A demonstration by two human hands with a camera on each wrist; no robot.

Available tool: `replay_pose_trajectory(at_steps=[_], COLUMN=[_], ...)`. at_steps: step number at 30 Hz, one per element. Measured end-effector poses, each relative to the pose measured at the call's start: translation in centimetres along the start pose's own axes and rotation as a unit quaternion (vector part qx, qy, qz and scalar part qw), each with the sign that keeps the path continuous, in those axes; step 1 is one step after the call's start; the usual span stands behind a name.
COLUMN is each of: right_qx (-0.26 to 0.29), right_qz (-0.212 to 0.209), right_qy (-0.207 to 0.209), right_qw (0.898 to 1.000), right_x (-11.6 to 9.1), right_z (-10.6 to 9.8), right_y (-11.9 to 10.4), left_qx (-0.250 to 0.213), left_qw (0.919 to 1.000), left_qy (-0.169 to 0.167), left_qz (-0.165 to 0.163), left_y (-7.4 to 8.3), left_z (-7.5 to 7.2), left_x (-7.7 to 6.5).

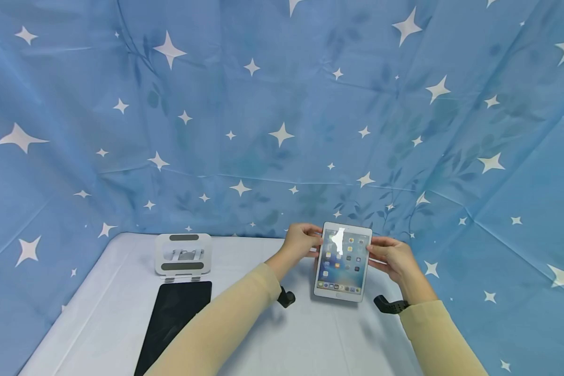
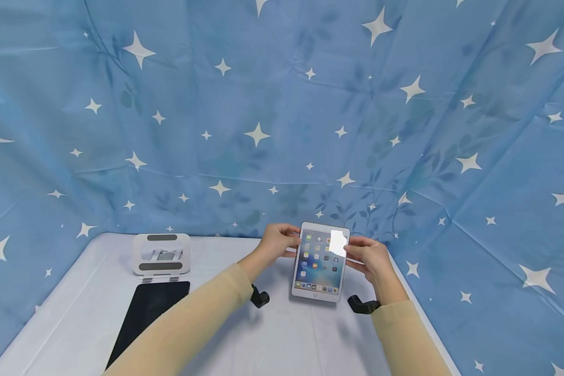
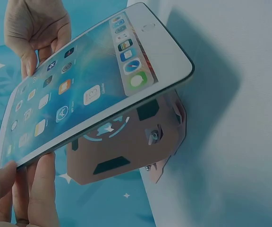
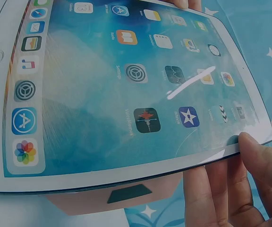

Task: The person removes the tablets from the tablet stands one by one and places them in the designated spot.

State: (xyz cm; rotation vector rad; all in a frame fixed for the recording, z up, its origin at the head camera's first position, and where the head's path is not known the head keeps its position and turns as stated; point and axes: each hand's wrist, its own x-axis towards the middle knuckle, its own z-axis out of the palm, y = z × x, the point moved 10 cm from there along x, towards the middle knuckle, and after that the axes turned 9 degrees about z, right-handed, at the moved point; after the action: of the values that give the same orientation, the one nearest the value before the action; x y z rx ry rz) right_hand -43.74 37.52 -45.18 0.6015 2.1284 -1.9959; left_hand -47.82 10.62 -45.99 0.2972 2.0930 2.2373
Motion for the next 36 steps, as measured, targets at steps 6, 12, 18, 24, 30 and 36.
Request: replay_pose_trajectory(at_steps=[6,12,18,24,30,36], right_qx=[0.001,-0.009,-0.027,-0.04,-0.037,-0.041], right_qz=[0.002,0.002,0.0,0.004,0.014,0.024], right_qy=[-0.001,-0.001,0.002,0.007,0.009,0.01], right_qw=[1.0,1.0,1.0,0.999,0.999,0.999], right_x=[0.0,0.1,0.1,0.2,0.3,0.1], right_z=[0.0,0.0,0.0,-0.1,-0.2,-0.1], right_y=[0.5,1.1,1.6,2.3,3.1,3.8], left_qx=[-0.004,0.008,0.015,0.02,0.022,0.014], left_qw=[0.9999,0.9999,0.9997,0.9995,0.9993,0.9993], left_qy=[-0.009,-0.005,0.002,0.007,0.004,-0.001], left_qz=[-0.009,-0.013,-0.019,-0.025,-0.028,-0.035], left_y=[-0.3,-0.8,-1.3,-1.8,-2.4,-3.0], left_z=[0.1,0.1,0.1,0.2,0.3,0.3], left_x=[-0.5,-0.9,-1.3,-1.6,-1.8,-2.3])
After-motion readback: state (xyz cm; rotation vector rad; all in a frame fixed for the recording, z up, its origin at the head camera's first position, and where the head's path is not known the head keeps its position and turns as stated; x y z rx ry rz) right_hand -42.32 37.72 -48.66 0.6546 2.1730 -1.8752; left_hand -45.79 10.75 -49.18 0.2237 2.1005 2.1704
